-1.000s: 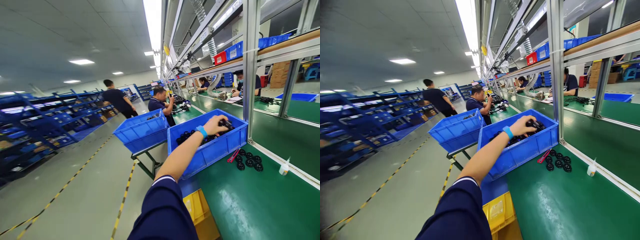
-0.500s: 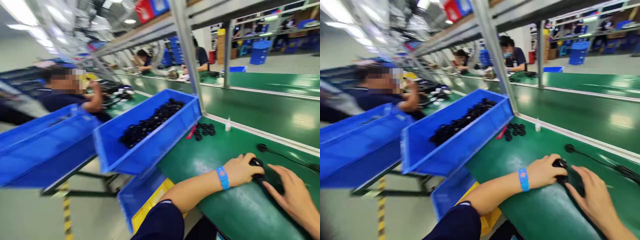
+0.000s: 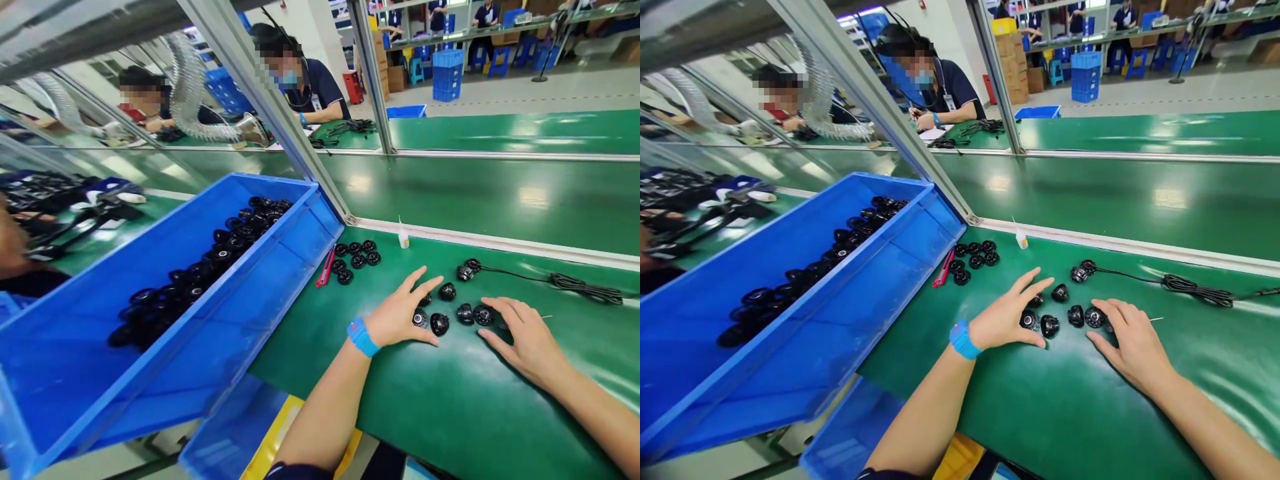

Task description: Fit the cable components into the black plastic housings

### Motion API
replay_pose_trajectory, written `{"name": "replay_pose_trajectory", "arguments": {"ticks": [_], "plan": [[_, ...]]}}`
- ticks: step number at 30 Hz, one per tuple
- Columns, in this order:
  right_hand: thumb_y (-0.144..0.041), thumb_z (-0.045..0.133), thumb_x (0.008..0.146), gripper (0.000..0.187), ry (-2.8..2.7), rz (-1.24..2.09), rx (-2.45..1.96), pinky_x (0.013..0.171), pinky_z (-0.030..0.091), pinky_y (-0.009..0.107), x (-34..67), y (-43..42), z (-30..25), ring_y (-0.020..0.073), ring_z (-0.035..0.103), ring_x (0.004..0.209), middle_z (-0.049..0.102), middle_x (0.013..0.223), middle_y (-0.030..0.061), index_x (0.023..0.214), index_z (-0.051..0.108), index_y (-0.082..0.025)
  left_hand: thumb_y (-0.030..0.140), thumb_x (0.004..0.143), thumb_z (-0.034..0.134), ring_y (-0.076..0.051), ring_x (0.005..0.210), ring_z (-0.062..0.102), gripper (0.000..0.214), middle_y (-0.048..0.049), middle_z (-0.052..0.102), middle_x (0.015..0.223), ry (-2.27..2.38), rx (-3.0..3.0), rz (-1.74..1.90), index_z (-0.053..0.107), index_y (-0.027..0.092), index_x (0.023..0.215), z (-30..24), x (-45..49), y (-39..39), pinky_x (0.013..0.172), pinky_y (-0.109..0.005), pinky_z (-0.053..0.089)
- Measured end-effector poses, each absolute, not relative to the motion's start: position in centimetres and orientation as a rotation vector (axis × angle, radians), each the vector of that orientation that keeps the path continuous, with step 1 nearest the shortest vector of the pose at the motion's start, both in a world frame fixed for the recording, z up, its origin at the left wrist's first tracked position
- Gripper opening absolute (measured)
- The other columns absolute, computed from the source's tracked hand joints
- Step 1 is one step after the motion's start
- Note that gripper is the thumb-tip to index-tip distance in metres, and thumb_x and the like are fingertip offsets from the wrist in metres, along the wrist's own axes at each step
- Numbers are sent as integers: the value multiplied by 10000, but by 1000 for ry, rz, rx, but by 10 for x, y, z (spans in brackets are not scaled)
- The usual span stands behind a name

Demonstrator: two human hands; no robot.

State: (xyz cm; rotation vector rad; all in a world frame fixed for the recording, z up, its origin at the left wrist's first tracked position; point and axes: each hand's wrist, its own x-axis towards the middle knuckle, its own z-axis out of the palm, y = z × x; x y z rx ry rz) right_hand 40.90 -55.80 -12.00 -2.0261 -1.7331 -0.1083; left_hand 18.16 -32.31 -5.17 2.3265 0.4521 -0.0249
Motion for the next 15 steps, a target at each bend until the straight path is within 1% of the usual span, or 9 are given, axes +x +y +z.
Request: {"name": "replay_pose_trajectory", "arguments": {"ticks": [2, 5, 7, 8, 10, 11, 12, 13, 15], "plan": [[-517, 590, 1058, 546, -1736, -134, -2023, 941, 559, 452, 410, -559, -117, 293, 687, 1154, 688, 1339, 135, 1535, 502, -268, 602, 668, 983, -445, 1581, 429, 1280, -170, 121, 1833, 483, 2306, -51, 279, 384, 1715, -47, 174, -315, 1169, -587, 544], [-494, 601, 1058, 553, -1750, -200, -2010, 900, 541, 446, 409, -558, -111, 289, 686, 1090, 677, 1342, 148, 1552, 497, -267, 593, 695, 971, -402, 1502, 526, 1202, -159, 190, 1816, 538, 2305, -57, 327, 398, 1691, -40, 164, -308, 1107, -548, 590], [-480, 618, 1053, 528, -1793, -243, -1997, 868, 513, 438, 406, -554, -105, 270, 672, 1000, 672, 1351, 142, 1543, 531, -302, 583, 766, 931, -372, 1479, 545, 1037, -148, 345, 1748, 543, 2334, -2, 422, 382, 1647, -37, 162, -307, 1143, -542, 563], [-478, 630, 1049, 513, -1829, -259, -1988, 848, 495, 428, 403, -551, -102, 256, 656, 954, 671, 1357, 133, 1532, 553, -326, 564, 842, 879, -345, 1459, 562, 890, -136, 445, 1676, 530, 2350, 41, 482, 367, 1614, -37, 163, -308, 1174, -530, 539], [-493, 658, 1035, 508, -1912, -276, -1962, 811, 454, 410, 397, -542, -96, 236, 619, 904, 673, 1367, 112, 1523, 575, -377, 494, 1003, 722, -284, 1378, 618, 570, -107, 606, 1475, 489, 2376, 132, 593, 336, 1535, -37, 168, -312, 1204, -483, 511], [-501, 668, 1030, 515, -1952, -281, -1946, 799, 437, 404, 394, -538, -94, 233, 606, 901, 681, 1359, 100, 1526, 575, -398, 454, 1054, 650, -262, 1326, 643, 461, -95, 647, 1379, 475, 2386, 171, 636, 329, 1497, -38, 171, -315, 1197, -461, 513], [-496, 672, 1030, 512, -1987, -283, -1927, 795, 423, 400, 391, -534, -92, 232, 598, 904, 693, 1339, 87, 1525, 576, -411, 423, 1078, 609, -250, 1281, 658, 404, -85, 669, 1307, 471, 2388, 201, 667, 327, 1466, -39, 175, -317, 1182, -449, 520], [-476, 669, 1035, 487, -2017, -283, -1908, 797, 415, 397, 388, -531, -91, 229, 593, 906, 707, 1310, 73, 1512, 588, -415, 409, 1080, 607, -246, 1248, 667, 375, -79, 680, 1260, 473, 2380, 220, 693, 326, 1435, -41, 178, -319, 1166, -442, 527], [-407, 651, 1053, 370, -2053, -284, -1871, 807, 408, 390, 384, -528, -91, 217, 591, 904, 736, 1235, 44, 1423, 651, -397, 398, 1043, 672, -242, 1196, 684, 326, -70, 700, 1209, 483, 2341, 234, 748, 309, 1348, -46, 184, -321, 1138, -426, 539]]}}
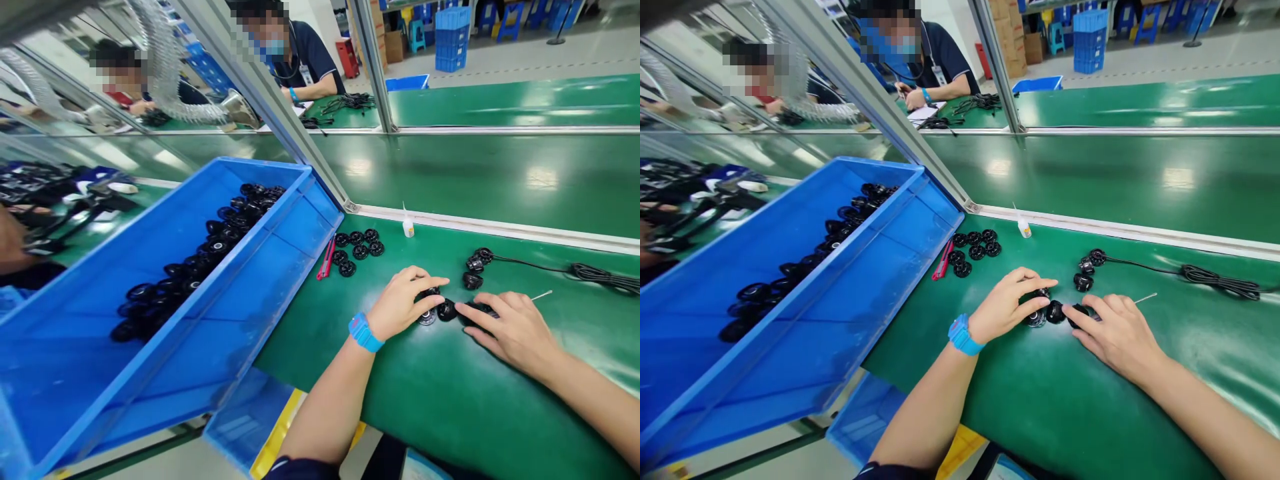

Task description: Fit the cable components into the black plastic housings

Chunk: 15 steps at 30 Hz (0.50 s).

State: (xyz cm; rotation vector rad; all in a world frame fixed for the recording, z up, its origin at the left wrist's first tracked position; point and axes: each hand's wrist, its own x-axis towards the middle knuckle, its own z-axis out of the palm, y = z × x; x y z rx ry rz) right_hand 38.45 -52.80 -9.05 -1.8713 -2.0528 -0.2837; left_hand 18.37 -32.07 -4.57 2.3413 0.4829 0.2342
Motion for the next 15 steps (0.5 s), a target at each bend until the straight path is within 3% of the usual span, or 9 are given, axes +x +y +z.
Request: {"name": "replay_pose_trajectory", "arguments": {"ticks": [3, 7, 12, 15], "plan": [[-320, 629, 1063, 181, -2044, -283, -1845, 828, 413, 384, 383, -530, -93, 203, 602, 903, 760, 1209, 35, 1218, 723, -312, 358, 1009, 715, -207, 1051, 726, 227, -58, 739, 1161, 518, 2273, 239, 780, 252, 1199, -54, 189, -316, 1025, -361, 591], [-344, 654, 1044, 122, -1992, -247, -1835, 851, 437, 388, 385, -538, -96, 207, 637, 933, 769, 1263, 56, 1095, 714, -251, 315, 1077, 566, -175, 900, 755, 222, -38, 783, 1043, 592, 2222, 244, 709, 210, 1211, -62, 190, -305, 834, -296, 623], [-454, 656, 1035, 206, -1842, -219, -1868, 825, 436, 406, 394, -535, -85, 232, 652, 928, 779, 1220, 64, 1046, 712, -256, 300, 1056, 582, -267, 1224, 668, 208, -107, 718, 1267, 734, 2289, 339, 705, 202, 1193, -53, 180, -301, 1003, -409, 584], [-426, 583, 1067, 217, -1761, -144, -1943, 839, 448, 421, 407, -517, -75, 249, 651, 932, 783, 1153, 72, 1118, 722, -267, 480, 997, 715, -247, 1056, 683, 284, -71, 714, 1137, 723, 2329, 324, 737, 231, 1134, -39, 171, -306, 931, -388, 591]]}}
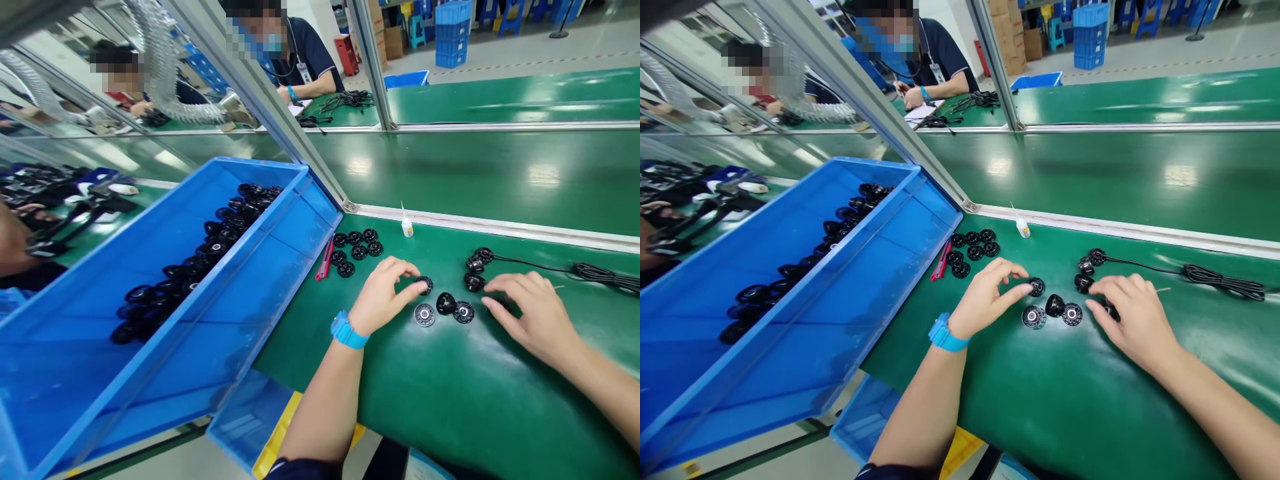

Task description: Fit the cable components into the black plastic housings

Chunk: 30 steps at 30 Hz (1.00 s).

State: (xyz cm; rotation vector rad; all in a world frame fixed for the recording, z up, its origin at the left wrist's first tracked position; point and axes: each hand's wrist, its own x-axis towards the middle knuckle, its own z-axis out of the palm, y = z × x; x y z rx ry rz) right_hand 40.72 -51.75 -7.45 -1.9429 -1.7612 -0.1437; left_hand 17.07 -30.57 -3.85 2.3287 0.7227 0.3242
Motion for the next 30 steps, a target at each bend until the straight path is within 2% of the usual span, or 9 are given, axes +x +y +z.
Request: {"name": "replay_pose_trajectory", "arguments": {"ticks": [3, 7, 9, 12, 16, 21, 24, 27, 30], "plan": [[-481, 588, 1053, 307, -1767, -8, -1980, 845, 476, 435, 418, -496, -70, 270, 654, 948, 785, 1134, 67, 1270, 695, -292, 590, 831, 880, -228, 954, 708, 475, -37, 729, 1076, 553, 2407, 162, 755, 257, 1145, -28, 166, -314, 871, -354, 592], [-502, 644, 994, 267, -1753, 147, -2013, 788, 499, 421, 421, -481, -72, 262, 658, 846, 781, 963, 44, 1138, 702, -285, 445, 790, 954, -268, 1059, 737, 525, -59, 741, 1162, 407, 2499, -53, 746, 257, 1235, -28, 168, -323, 942, -378, 592], [-498, 637, 983, 251, -1718, 208, -2030, 803, 526, 416, 421, -482, -73, 256, 685, 847, 773, 926, 40, 1085, 686, -273, 348, 858, 903, -246, 1020, 754, 439, -69, 740, 1196, 400, 2481, -89, 740, 245, 1252, -29, 169, -324, 904, -350, 602], [-505, 578, 1008, 297, -1651, 297, -2059, 772, 556, 379, 424, -488, -71, 236, 732, 861, 784, 965, 33, 1170, 668, -273, 314, 997, 731, -214, 945, 774, 327, -66, 774, 1181, 410, 2408, -73, 702, 239, 1314, -30, 170, -323, 855, -323, 606], [-515, 486, 1053, 340, -1617, 359, -2100, 691, 548, 352, 433, -496, -70, 218, 738, 806, 785, 959, 29, 1158, 712, -284, 264, 1084, 511, -208, 867, 791, 282, -7, 812, 981, 495, 2378, -33, 649, 270, 1330, -31, 167, -318, 779, -304, 592], [-550, 467, 1060, 402, -1664, 326, -2088, 737, 552, 375, 443, -502, -69, 233, 735, 879, 766, 1087, 64, 1040, 768, -284, 271, 1076, 511, -223, 754, 732, 187, 0, 740, 812, 672, 2441, 76, 663, 241, 1181, -35, 168, -313, 713, -325, 547], [-580, 483, 1062, 409, -1634, 230, -2112, 705, 520, 372, 446, -499, -64, 226, 704, 816, 743, 1032, 69, 1045, 755, -275, 360, 1092, 528, -244, 901, 714, 219, -41, 734, 909, 709, 2476, 187, 690, 229, 1158, -34, 174, -322, 846, -370, 549], [-571, 477, 1076, 422, -1613, 120, -2137, 803, 516, 405, 443, -488, -60, 265, 701, 923, 731, 1073, 93, 1259, 717, -276, 405, 1071, 592, -283, 1115, 667, 289, -88, 733, 1166, 566, 2565, 249, 712, 263, 1293, -35, 185, -336, 990, -440, 513], [-558, 506, 1066, 460, -1669, 105, -2147, 880, 503, 446, 436, -474, -62, 303, 694, 992, 737, 1098, 108, 1405, 659, -286, 416, 1037, 666, -306, 1193, 636, 309, -92, 705, 1317, 415, 2635, 206, 734, 312, 1319, -42, 194, -346, 1027, -479, 486]]}}
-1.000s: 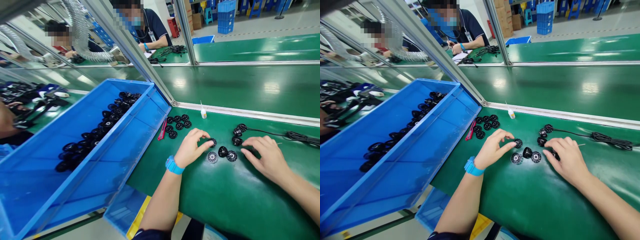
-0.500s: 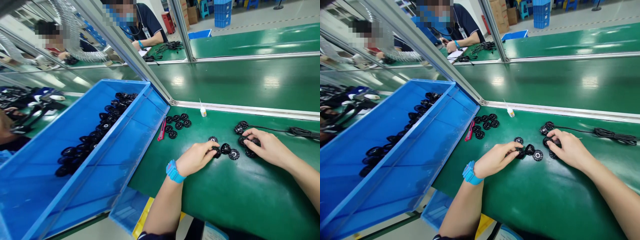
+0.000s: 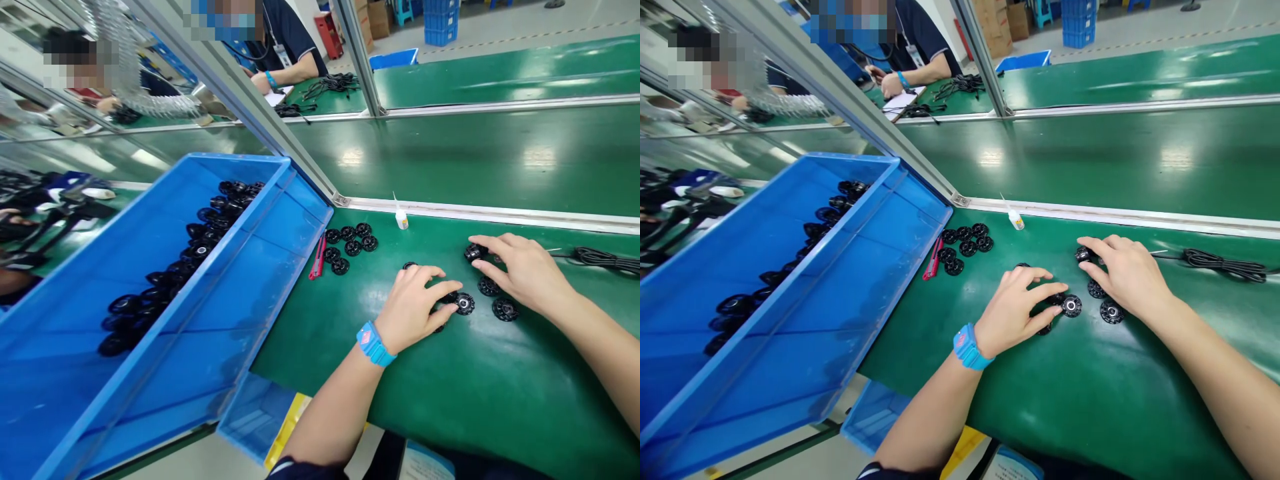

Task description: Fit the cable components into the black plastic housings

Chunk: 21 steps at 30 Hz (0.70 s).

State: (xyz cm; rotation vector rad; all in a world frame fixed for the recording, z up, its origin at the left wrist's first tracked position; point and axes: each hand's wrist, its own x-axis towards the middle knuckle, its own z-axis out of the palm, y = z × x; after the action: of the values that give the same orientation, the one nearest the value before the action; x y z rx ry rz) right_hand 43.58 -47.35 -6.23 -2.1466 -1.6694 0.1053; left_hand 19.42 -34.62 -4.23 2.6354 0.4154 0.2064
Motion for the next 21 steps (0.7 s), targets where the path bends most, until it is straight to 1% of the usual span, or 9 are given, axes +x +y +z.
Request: {"name": "replay_pose_trajectory", "arguments": {"ticks": [3, 5, 9, 13, 14, 16, 19, 20, 21], "plan": [[-558, 554, 1033, 404, -1686, 156, -2176, 829, 504, 452, 432, -467, -68, 310, 691, 888, 740, 947, 89, 1266, 688, -256, 367, 1052, 651, -275, 1177, 653, 245, -68, 740, 1294, 430, 2584, 155, 740, 287, 1266, -48, 198, -346, 1047, -452, 476], [-540, 568, 1016, 356, -1655, 198, -2190, 798, 516, 442, 432, -469, -71, 306, 700, 861, 745, 920, 79, 1193, 663, -246, 325, 1072, 610, -260, 1159, 657, 224, -51, 770, 1249, 509, 2548, 173, 717, 269, 1261, -49, 197, -342, 1028, -430, 478], [-491, 507, 1044, 299, -1604, 298, -2156, 816, 559, 395, 437, -477, -71, 265, 744, 968, 771, 1050, 57, 1209, 605, -262, 290, 1085, 567, -271, 1120, 633, 240, -59, 787, 1176, 668, 2543, 229, 676, 223, 1288, -49, 194, -332, 982, -436, 477], [-490, 413, 1078, 347, -1601, 344, -2130, 916, 575, 422, 441, -486, -73, 265, 722, 1102, 727, 1228, 77, 1247, 629, -277, 276, 1093, 547, -274, 1129, 609, 243, -70, 786, 1182, 752, 2553, 263, 678, 212, 1288, -53, 193, -326, 978, -439, 467], [-497, 398, 1082, 367, -1599, 350, -2132, 938, 576, 433, 442, -488, -74, 268, 715, 1118, 705, 1263, 84, 1257, 637, -280, 279, 1096, 542, -275, 1143, 602, 244, -74, 781, 1206, 773, 2557, 274, 683, 216, 1286, -54, 193, -325, 981, -441, 464], [-517, 377, 1090, 403, -1587, 361, -2143, 967, 577, 450, 444, -490, -76, 270, 711, 1111, 677, 1281, 94, 1277, 644, -281, 287, 1100, 535, -292, 1215, 572, 249, -99, 741, 1320, 823, 2567, 308, 703, 217, 1271, -56, 192, -324, 1008, -460, 448], [-547, 330, 1103, 454, -1566, 372, -2157, 992, 579, 464, 446, -494, -75, 271, 712, 1108, 663, 1283, 96, 1314, 637, -288, 296, 1097, 533, -345, 1365, 478, 270, -147, 604, 1520, 916, 2587, 371, 741, 208, 1246, -57, 188, -320, 1072, -515, 406], [-574, 327, 1102, 472, -1559, 373, -2161, 987, 584, 465, 446, -496, -73, 275, 713, 1113, 659, 1290, 96, 1323, 635, -292, 294, 1097, 531, -354, 1380, 463, 277, -153, 590, 1525, 944, 2590, 385, 752, 209, 1241, -57, 186, -319, 1074, -524, 401], [-621, 347, 1091, 497, -1553, 371, -2166, 970, 593, 467, 446, -499, -71, 282, 716, 1111, 653, 1300, 99, 1339, 629, -296, 289, 1098, 527, -354, 1369, 469, 282, -151, 609, 1492, 965, 2592, 393, 764, 216, 1232, -57, 185, -317, 1062, -522, 406]]}}
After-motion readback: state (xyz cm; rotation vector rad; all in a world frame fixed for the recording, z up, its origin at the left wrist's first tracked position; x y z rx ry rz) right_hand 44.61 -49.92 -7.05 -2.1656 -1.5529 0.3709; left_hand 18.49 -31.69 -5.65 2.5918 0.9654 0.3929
